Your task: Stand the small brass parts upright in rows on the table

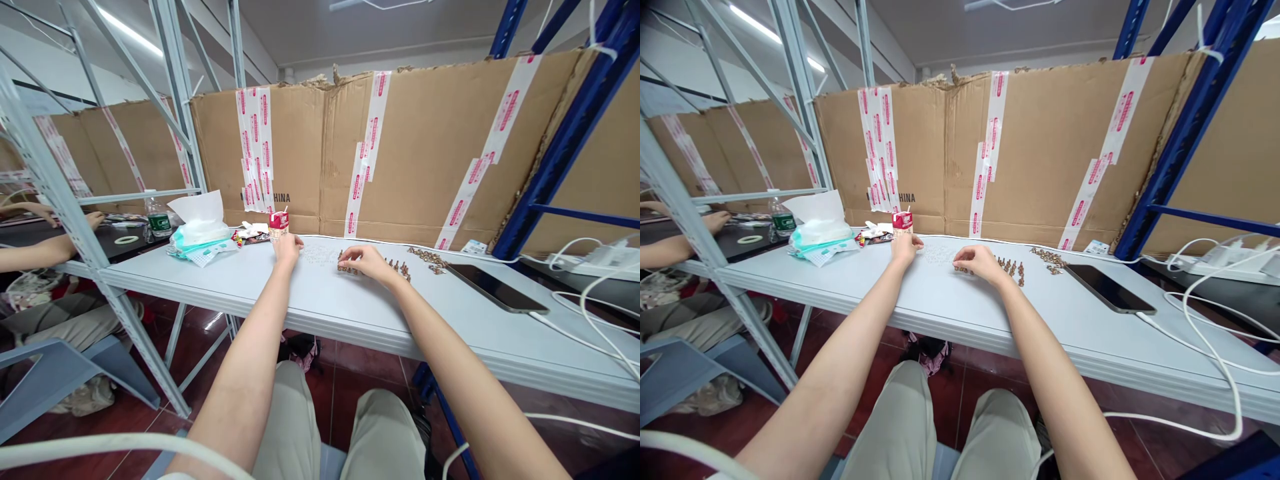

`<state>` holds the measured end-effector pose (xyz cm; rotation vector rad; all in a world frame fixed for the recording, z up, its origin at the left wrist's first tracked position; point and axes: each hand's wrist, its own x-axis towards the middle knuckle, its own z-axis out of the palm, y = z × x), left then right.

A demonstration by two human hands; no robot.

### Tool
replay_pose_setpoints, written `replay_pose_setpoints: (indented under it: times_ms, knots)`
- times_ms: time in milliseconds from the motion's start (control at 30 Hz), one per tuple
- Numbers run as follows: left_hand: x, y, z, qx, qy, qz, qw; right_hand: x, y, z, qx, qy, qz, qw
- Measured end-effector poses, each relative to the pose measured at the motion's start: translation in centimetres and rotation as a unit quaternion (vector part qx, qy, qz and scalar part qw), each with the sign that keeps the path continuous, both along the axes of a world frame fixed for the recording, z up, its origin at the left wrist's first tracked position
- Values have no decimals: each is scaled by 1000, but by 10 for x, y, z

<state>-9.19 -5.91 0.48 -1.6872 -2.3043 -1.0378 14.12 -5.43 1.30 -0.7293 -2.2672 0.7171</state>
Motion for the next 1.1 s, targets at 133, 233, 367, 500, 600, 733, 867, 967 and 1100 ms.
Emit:
replay_pose_setpoints:
  times_ms: [133, 233, 367, 500, 600, 733, 867, 967, 1100]
  knots:
    - [9, 0, 2, 35, 41, 3, 999, 1, 7, -3, 78, -23, -12, 997]
    - [17, -2, 1, 43, 82, -11, 996, 1, 11, -6, 159, -43, -40, 986]
    - [25, -2, -2, 39, 125, -30, 991, -1, 9, -10, 206, -72, -84, 972]
    - [31, 1, -6, 38, 171, -59, 983, -5, 6, -13, 226, -89, -114, 963]
    - [34, 2, -8, 33, 188, -73, 979, -7, 5, -15, 233, -98, -134, 958]
    - [35, 3, -9, 22, 193, -82, 977, -9, 1, -14, 237, -110, -142, 955]
    - [35, 2, -10, 25, 195, -95, 976, -6, 1, -4, 277, -52, -200, 938]
    - [37, 0, -10, 26, 197, -107, 974, 16, 10, 7, 297, -13, -340, 892]
    - [41, -1, -9, 18, 201, -121, 972, 82, 27, 6, 259, -130, -498, 817]
